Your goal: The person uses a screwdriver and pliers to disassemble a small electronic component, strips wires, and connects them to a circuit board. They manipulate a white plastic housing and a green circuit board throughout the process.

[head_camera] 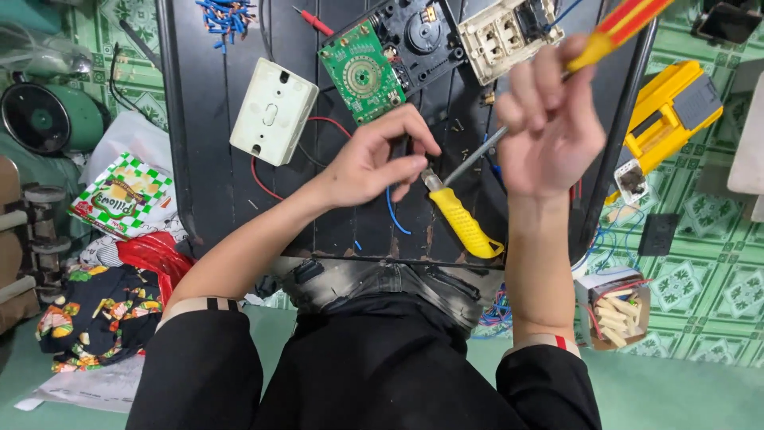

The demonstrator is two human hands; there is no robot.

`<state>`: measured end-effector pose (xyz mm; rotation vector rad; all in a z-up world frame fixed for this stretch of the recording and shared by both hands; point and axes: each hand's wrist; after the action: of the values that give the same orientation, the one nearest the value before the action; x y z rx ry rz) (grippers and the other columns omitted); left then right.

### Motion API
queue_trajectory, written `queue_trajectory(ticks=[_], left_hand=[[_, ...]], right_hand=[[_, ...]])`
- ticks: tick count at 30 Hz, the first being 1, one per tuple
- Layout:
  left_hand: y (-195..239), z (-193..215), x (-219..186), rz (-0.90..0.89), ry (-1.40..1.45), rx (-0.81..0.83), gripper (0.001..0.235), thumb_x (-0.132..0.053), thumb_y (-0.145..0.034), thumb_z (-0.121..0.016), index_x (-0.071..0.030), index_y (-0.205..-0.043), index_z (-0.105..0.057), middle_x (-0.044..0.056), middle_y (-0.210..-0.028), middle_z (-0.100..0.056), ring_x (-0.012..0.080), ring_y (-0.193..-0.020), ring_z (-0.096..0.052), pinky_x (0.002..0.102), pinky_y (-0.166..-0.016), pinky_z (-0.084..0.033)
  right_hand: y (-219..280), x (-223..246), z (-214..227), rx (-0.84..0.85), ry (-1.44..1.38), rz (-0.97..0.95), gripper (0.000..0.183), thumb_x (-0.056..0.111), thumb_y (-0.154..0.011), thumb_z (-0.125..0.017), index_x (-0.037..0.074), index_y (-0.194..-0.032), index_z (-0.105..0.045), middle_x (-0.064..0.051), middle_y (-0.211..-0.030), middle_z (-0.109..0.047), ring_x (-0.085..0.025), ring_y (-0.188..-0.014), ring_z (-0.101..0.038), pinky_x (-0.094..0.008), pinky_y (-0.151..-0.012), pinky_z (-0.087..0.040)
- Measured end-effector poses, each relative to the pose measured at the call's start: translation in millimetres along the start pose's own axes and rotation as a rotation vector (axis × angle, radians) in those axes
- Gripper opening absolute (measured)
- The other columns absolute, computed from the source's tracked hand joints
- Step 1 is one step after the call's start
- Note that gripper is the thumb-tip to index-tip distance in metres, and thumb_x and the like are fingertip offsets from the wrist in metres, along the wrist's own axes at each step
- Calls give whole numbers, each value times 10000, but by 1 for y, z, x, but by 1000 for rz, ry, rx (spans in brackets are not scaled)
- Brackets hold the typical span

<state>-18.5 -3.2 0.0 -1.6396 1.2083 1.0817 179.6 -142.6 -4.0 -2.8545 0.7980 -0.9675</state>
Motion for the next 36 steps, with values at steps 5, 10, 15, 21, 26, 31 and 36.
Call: queue_trajectory(ticks=[5, 10, 15, 21, 26, 31, 36], left_hand=[[-2, -10, 11, -205, -348, -51, 184, -170, -938, -761, -79, -1071, -672, 45, -873, -670, 173, -781, -665, 318, -754, -515], [1, -15, 30, -258, -413, -116, 230, -245, -862, -852, -112, -992, -716, 39, -779, -752, 223, -671, -729, 329, -633, -558], [1, -17, 24, -216, -273, -126, 130, -70, -872, -822, -53, -976, -745, 60, -751, -758, 143, -601, -721, 275, -578, -539], [2, -14, 14, -313, -256, 3, 100, -45, -847, -846, -97, -894, -776, 50, -743, -748, 182, -605, -707, 291, -637, -548], [-1, -11, 6, -345, -167, -63, 101, -7, -858, -827, -59, -885, -745, 45, -706, -737, 138, -546, -693, 281, -598, -545], [-1, -5, -14, -410, -110, -223, 131, 20, -873, -808, -30, -877, -686, 45, -668, -707, 112, -491, -682, 226, -529, -536], [-26, -8, -15, -499, -6, -529, 38, 29, -1006, -607, -4, -1017, -593, 141, -514, -606, 169, -357, -563, 252, -366, -439]], right_hand=[[18, -31, -13, -72, -7, -84, 292, 352, -1175, -429, 232, -1413, -550, 97, -846, -198, -31, -650, -176, -142, -471, -128], [20, -51, -9, -39, -73, -56, 336, 432, -1162, -348, 274, -1437, -457, 75, -770, -143, -32, -566, -118, -132, -418, -161], [17, -43, -7, -103, -99, -76, 354, 490, -1140, -305, 309, -1386, -483, 77, -735, -138, -49, -544, -138, -151, -429, -212], [-6, 6, 38, -343, -25, 225, 357, 427, -1114, -426, 227, -1226, -701, -40, -1035, -682, -202, -1019, -638, -442, -1080, -512], [-8, 12, 63, -397, 411, 379, 112, 194, -993, -624, 149, -1088, -664, -11, -973, -607, -153, -924, -596, -335, -960, -502], [-14, -15, 18, -120, 782, 375, 190, -33, -803, -745, -13, -988, -710, -195, -948, -585, -268, -923, -579, -364, -896, -456], [-11, -30, 34, 7, 332, 195, 234, 48, -846, -728, 14, -1071, -672, -165, -934, -572, -428, -1011, -724, -511, -914, -609]])
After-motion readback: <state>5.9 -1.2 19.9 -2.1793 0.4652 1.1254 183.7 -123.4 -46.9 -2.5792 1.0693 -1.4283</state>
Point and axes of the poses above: each hand's wrist, its own y-axis away from the middle knuckle, its own z-axis out of the back of the hand, x = y × z
